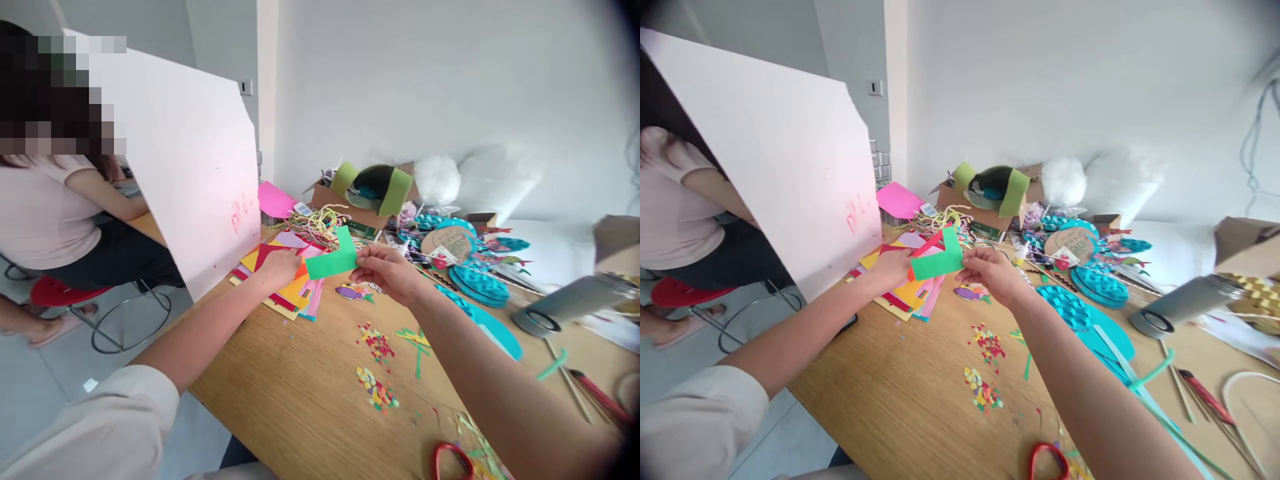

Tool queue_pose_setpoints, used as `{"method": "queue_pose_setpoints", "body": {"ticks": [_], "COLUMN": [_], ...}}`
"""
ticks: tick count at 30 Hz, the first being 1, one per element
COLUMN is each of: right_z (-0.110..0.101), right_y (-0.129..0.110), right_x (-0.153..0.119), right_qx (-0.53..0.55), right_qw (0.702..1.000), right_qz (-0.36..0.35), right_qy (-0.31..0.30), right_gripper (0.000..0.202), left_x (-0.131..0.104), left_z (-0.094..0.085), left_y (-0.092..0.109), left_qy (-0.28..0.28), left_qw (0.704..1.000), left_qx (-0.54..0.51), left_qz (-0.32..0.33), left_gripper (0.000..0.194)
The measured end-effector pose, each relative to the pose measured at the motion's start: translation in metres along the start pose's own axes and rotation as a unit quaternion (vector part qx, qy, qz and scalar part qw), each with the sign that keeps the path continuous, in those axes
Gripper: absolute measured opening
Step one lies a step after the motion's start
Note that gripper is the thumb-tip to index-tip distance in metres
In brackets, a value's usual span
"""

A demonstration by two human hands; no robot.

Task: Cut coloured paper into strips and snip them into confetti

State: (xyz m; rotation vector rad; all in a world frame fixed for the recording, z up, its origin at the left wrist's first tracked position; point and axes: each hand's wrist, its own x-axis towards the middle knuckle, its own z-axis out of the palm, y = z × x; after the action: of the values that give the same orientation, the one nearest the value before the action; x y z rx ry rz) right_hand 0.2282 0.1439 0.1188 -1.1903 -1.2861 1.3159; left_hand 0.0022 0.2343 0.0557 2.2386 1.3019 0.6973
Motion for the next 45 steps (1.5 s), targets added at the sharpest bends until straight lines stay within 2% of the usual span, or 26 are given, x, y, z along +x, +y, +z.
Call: {"method": "queue_pose_setpoints", "body": {"ticks": [2, 4, 6, 8, 9, 10, 11, 13, 14, 15, 17, 18, 20, 23, 25, 27, 30, 33, 37, 39, 42, 45], "right_z": [-0.006, -0.008, -0.007, -0.002, 0.002, 0.007, 0.012, 0.023, 0.029, 0.034, 0.041, 0.043, 0.044, 0.038, 0.031, 0.024, 0.022, 0.027, 0.033, 0.033, 0.030, 0.024], "right_y": [0.001, 0.002, 0.004, 0.008, 0.011, 0.015, 0.021, 0.033, 0.040, 0.047, 0.058, 0.062, 0.068, 0.073, 0.081, 0.093, 0.115, 0.130, 0.140, 0.144, 0.143, 0.128], "right_x": [-0.023, -0.044, -0.064, -0.085, -0.097, -0.108, -0.120, -0.141, -0.150, -0.158, -0.171, -0.177, -0.192, -0.226, -0.256, -0.285, -0.315, -0.323, -0.317, -0.316, -0.318, -0.322], "right_qx": [-0.002, -0.032, -0.104, -0.236, -0.327, -0.423, -0.511, -0.640, -0.678, -0.702, -0.721, -0.722, -0.709, -0.664, -0.647, -0.654, -0.665, -0.664, -0.685, -0.679, -0.623, -0.520], "right_qw": [1.000, 0.998, 0.988, 0.949, 0.907, 0.852, 0.790, 0.686, 0.652, 0.628, 0.608, 0.608, 0.627, 0.692, 0.726, 0.732, 0.730, 0.731, 0.700, 0.700, 0.745, 0.820], "right_qz": [0.010, -0.003, -0.040, -0.106, -0.151, -0.199, -0.237, -0.295, -0.308, -0.315, -0.320, -0.319, -0.309, -0.243, -0.187, -0.145, -0.114, -0.096, -0.109, -0.117, -0.104, -0.071], "right_qy": [0.017, 0.049, 0.106, 0.182, 0.216, 0.238, 0.242, 0.183, 0.145, 0.117, 0.087, 0.081, 0.087, 0.141, 0.140, 0.125, 0.111, 0.122, 0.168, 0.187, 0.214, 0.226], "right_gripper": [0.024, 0.022, 0.016, 0.009, 0.006, 0.006, 0.008, 0.016, 0.018, 0.020, 0.021, 0.021, 0.020, 0.025, 0.022, 0.013, 0.013, 0.014, 0.020, 0.023, 0.022, 0.017], "left_x": [-0.010, -0.019, -0.029, -0.043, -0.052, -0.062, -0.074, -0.096, -0.106, -0.115, -0.129, -0.134, -0.140, -0.142, -0.140, -0.139, -0.138, -0.139, -0.141, -0.142, -0.143, -0.144], "left_z": [0.014, 0.019, 0.018, 0.015, 0.015, 0.017, 0.021, 0.035, 0.045, 0.055, 0.075, 0.084, 0.097, 0.103, 0.099, 0.093, 0.084, 0.081, 0.080, 0.080, 0.082, 0.083], "left_y": [0.001, 0.004, 0.015, 0.034, 0.046, 0.058, 0.071, 0.093, 0.103, 0.110, 0.120, 0.123, 0.125, 0.121, 0.115, 0.107, 0.099, 0.096, 0.097, 0.096, 0.093, 0.092], "left_qy": [-0.046, -0.086, -0.104, -0.090, -0.098, -0.140, -0.186, -0.268, -0.268, -0.245, -0.183, -0.148, -0.104, -0.083, -0.067, -0.052, -0.017, 0.021, 0.024, 0.035, 0.057, 0.044], "left_qw": [0.999, 0.996, 0.993, 0.987, 0.973, 0.947, 0.908, 0.798, 0.752, 0.715, 0.673, 0.669, 0.672, 0.683, 0.679, 0.664, 0.664, 0.676, 0.685, 0.682, 0.673, 0.669], "left_qx": [0.008, 0.009, -0.015, -0.129, -0.208, -0.288, -0.374, -0.538, -0.599, -0.650, -0.704, -0.710, -0.701, -0.680, -0.678, -0.687, -0.681, -0.668, -0.655, -0.648, -0.642, -0.644], "left_qz": [0.018, 0.035, 0.049, 0.042, 0.026, 0.007, -0.016, -0.045, -0.057, -0.077, -0.134, -0.162, -0.212, -0.254, -0.273, -0.291, -0.308, -0.310, -0.318, -0.336, -0.363, -0.368], "left_gripper": [0.003, 0.007, 0.011, 0.019, 0.025, 0.031, 0.038, 0.050, 0.050, 0.047, 0.034, 0.025, 0.014, 0.016, 0.017, 0.015, 0.010, 0.010, 0.013, 0.014, 0.011, 0.008]}}
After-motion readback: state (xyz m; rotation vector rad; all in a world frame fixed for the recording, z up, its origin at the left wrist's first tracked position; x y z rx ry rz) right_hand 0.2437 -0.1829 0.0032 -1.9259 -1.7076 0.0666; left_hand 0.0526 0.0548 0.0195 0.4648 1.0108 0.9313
